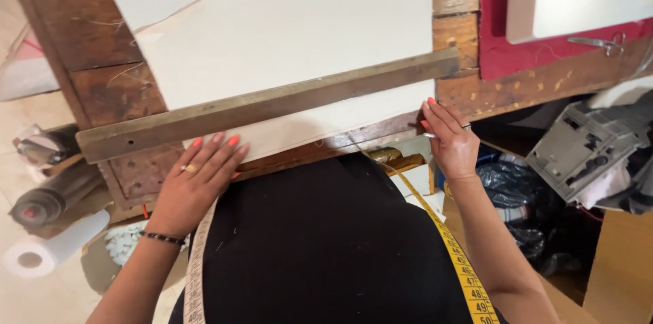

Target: Measuring and marking lines on fabric pieces using a ruler, pen, and measuring tape on a workbench.

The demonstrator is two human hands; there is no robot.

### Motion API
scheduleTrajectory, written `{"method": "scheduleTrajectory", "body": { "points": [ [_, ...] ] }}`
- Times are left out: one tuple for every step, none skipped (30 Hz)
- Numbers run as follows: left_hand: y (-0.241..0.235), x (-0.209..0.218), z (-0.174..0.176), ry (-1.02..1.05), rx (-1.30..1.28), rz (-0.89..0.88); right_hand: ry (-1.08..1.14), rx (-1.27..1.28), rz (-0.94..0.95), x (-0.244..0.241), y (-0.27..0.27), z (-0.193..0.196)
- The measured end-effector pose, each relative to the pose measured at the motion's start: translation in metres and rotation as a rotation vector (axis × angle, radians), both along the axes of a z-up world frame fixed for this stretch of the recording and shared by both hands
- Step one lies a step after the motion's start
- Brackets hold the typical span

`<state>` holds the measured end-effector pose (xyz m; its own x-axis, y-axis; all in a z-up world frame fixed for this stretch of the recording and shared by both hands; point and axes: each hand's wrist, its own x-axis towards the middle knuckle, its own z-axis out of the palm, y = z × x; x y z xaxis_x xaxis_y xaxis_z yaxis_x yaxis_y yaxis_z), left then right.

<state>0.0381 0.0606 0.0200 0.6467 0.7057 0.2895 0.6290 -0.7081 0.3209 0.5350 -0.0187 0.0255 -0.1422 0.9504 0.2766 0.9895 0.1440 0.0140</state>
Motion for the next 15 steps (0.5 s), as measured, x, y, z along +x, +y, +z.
{"method": "scheduleTrajectory", "body": {
  "points": [
    [0.000,0.000,-0.003,-0.003,0.000,-0.010,-0.003,0.000,-0.010,0.003,-0.004,0.000],
    [-0.001,-0.002,-0.006,-0.005,-0.002,-0.010,-0.008,0.000,-0.011,0.005,-0.004,-0.002],
    [-0.001,-0.004,-0.009,-0.006,-0.004,-0.010,-0.014,0.000,-0.011,0.006,-0.004,-0.004],
    [0.000,-0.005,-0.011,-0.003,-0.004,-0.016,-0.010,-0.001,-0.017,0.004,-0.005,-0.003],
    [0.002,-0.006,-0.013,0.025,0.018,-0.011,0.024,-0.015,-0.047,0.002,-0.005,-0.002],
    [0.004,-0.007,-0.016,0.053,0.046,0.002,0.058,-0.024,-0.069,0.001,-0.001,-0.001],
    [0.010,-0.007,-0.010,0.056,0.050,0.005,0.061,-0.019,-0.066,0.000,0.002,-0.003],
    [0.013,-0.006,-0.005,0.065,0.048,0.006,0.131,-0.039,-0.119,0.000,0.002,-0.004],
    [0.017,-0.006,0.001,0.075,0.045,0.008,0.201,-0.058,-0.171,0.000,0.002,-0.005],
    [0.017,-0.006,0.001,0.079,0.048,0.006,0.205,-0.056,-0.173,0.005,0.001,-0.007],
    [0.017,-0.005,0.002,0.088,0.054,0.001,0.208,-0.082,-0.176,0.010,0.000,-0.009],
    [0.021,-0.005,0.002,0.096,0.068,-0.007,0.211,-0.101,-0.181,0.014,0.002,-0.012],
    [0.022,-0.004,0.001,0.100,0.078,-0.012,0.217,-0.090,-0.186,0.012,0.003,-0.008],
    [0.022,-0.004,0.002,0.094,0.075,-0.025,0.164,-0.097,-0.180,0.009,0.004,-0.006],
    [0.023,-0.004,0.002,0.087,0.071,-0.037,0.112,-0.104,-0.176,0.005,0.006,-0.003]
  ]
}}
